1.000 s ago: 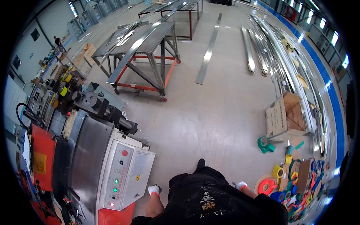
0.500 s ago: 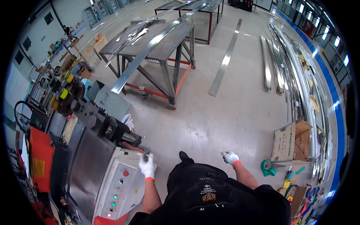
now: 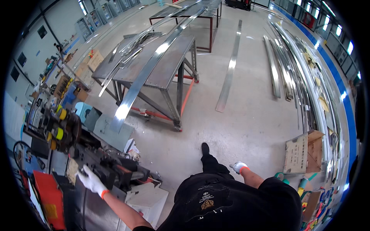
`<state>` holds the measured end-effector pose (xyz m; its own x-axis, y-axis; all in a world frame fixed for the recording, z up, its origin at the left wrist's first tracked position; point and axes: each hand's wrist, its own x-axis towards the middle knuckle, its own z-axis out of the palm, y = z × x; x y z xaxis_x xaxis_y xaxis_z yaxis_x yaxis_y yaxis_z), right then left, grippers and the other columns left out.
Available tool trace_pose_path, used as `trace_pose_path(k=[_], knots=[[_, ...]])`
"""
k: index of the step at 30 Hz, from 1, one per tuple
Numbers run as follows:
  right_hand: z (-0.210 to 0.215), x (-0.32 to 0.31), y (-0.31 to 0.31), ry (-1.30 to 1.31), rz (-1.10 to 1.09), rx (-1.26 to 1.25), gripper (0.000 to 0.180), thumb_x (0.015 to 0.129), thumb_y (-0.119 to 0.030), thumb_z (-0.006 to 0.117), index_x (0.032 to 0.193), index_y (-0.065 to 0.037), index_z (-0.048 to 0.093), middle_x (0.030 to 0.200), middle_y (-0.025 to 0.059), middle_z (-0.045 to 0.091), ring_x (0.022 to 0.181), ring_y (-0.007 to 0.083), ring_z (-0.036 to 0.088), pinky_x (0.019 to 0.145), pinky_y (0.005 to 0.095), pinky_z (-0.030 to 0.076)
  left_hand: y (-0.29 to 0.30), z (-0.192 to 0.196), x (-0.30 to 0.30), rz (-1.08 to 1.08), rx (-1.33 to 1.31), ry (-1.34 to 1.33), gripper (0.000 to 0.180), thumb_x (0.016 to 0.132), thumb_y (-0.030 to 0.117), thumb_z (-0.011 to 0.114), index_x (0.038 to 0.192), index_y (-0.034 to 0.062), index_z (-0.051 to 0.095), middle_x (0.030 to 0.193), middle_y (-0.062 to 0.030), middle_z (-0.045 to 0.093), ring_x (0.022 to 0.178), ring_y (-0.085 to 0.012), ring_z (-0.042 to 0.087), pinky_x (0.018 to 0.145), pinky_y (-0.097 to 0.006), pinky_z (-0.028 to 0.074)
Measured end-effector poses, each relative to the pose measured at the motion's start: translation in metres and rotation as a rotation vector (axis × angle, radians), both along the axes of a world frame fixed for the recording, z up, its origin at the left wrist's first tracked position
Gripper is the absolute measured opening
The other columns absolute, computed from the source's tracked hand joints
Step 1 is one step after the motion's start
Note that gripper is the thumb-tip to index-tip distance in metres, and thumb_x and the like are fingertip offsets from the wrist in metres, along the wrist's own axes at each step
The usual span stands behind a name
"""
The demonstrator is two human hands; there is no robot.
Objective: The person processes metal sheets by feeding them into a bending machine, then moves to a second machine to bend the edges. They repeat this cycle for multiple sheets, stacking the finished pieces on a nearby table.
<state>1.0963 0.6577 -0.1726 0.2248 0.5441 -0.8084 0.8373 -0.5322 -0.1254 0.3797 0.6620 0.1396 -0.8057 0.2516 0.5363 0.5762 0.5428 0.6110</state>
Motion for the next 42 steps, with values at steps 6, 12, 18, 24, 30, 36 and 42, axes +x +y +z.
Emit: trace_pose_path(k=[6,12,18,24,30,36,42], knots=[[-0.012,0.012,0.085,0.048,-0.044,-0.058,0.063,0.095,-0.061,0.053,0.108,-0.002,0.075,0.094,0.0156,0.075,0.088,0.0324,0.071,0.086,0.0449,0.053,0.026,0.011,0.008,0.134,-0.293,-0.080,0.062,0.100,0.049,0.056,0.144,0.0047,0.056,0.135,-0.0188,0.064,0.121,-0.0362,0.062,0.101,-0.043,0.048],[0.014,0.011,0.204,0.120,0.030,-0.086,0.064,0.096,-0.060,0.052,0.114,-0.003,0.074,0.101,0.0170,0.074,0.097,0.0340,0.070,0.091,0.0447,0.052,0.038,0.005,0.018,0.382,-0.469,0.048,0.066,0.101,0.052,0.052,0.146,0.0032,0.053,0.138,-0.0196,0.062,0.122,-0.0355,0.062,0.099,-0.044,0.049],[0.002,0.012,0.296,0.134,0.209,0.100,0.066,0.095,-0.062,0.052,0.111,-0.002,0.073,0.090,0.0159,0.074,0.081,0.0297,0.071,0.079,0.0425,0.054,0.051,0.003,0.023,0.322,-0.384,-0.005,0.064,0.102,0.048,0.055,0.147,0.0020,0.052,0.134,-0.0193,0.064,0.116,-0.0344,0.064,0.098,-0.042,0.048],[0.020,-0.022,0.347,0.199,0.224,0.024,0.064,0.093,-0.060,0.054,0.122,-0.005,0.071,0.107,0.0149,0.072,0.100,0.0307,0.068,0.090,0.0421,0.052,0.040,0.002,0.020,0.358,-0.396,-0.002,0.064,0.102,0.047,0.055,0.147,0.0023,0.052,0.141,-0.0220,0.059,0.123,-0.0364,0.061,0.102,-0.042,0.047],[0.000,-0.017,0.342,0.175,0.325,0.052,0.065,0.094,-0.064,0.053,0.108,-0.004,0.074,0.088,0.0131,0.074,0.079,0.0283,0.070,0.078,0.0428,0.054,0.049,0.009,0.030,0.358,-0.365,-0.072,0.060,0.102,0.042,0.057,0.145,0.0000,0.054,0.141,-0.0236,0.059,0.125,-0.0371,0.061,0.103,-0.041,0.047],[-0.010,-0.006,0.338,0.140,0.348,-0.063,0.064,0.096,-0.063,0.052,0.105,-0.004,0.074,0.088,0.0131,0.075,0.079,0.0291,0.071,0.079,0.0436,0.054,0.035,-0.006,0.009,0.307,-0.276,0.038,0.054,0.102,0.036,0.060,0.141,-0.0013,0.055,0.133,-0.0215,0.064,0.109,-0.0310,0.068,0.091,-0.039,0.055],[-0.003,0.000,0.344,0.142,0.347,-0.121,0.064,0.096,-0.061,0.051,0.116,-0.004,0.074,0.102,0.0142,0.076,0.097,0.0322,0.071,0.091,0.0447,0.052,0.040,-0.014,0.006,0.255,-0.048,-0.106,0.053,0.102,0.033,0.062,0.141,-0.0012,0.054,0.128,-0.0164,0.062,0.084,-0.0184,0.069,0.055,-0.026,0.058]])
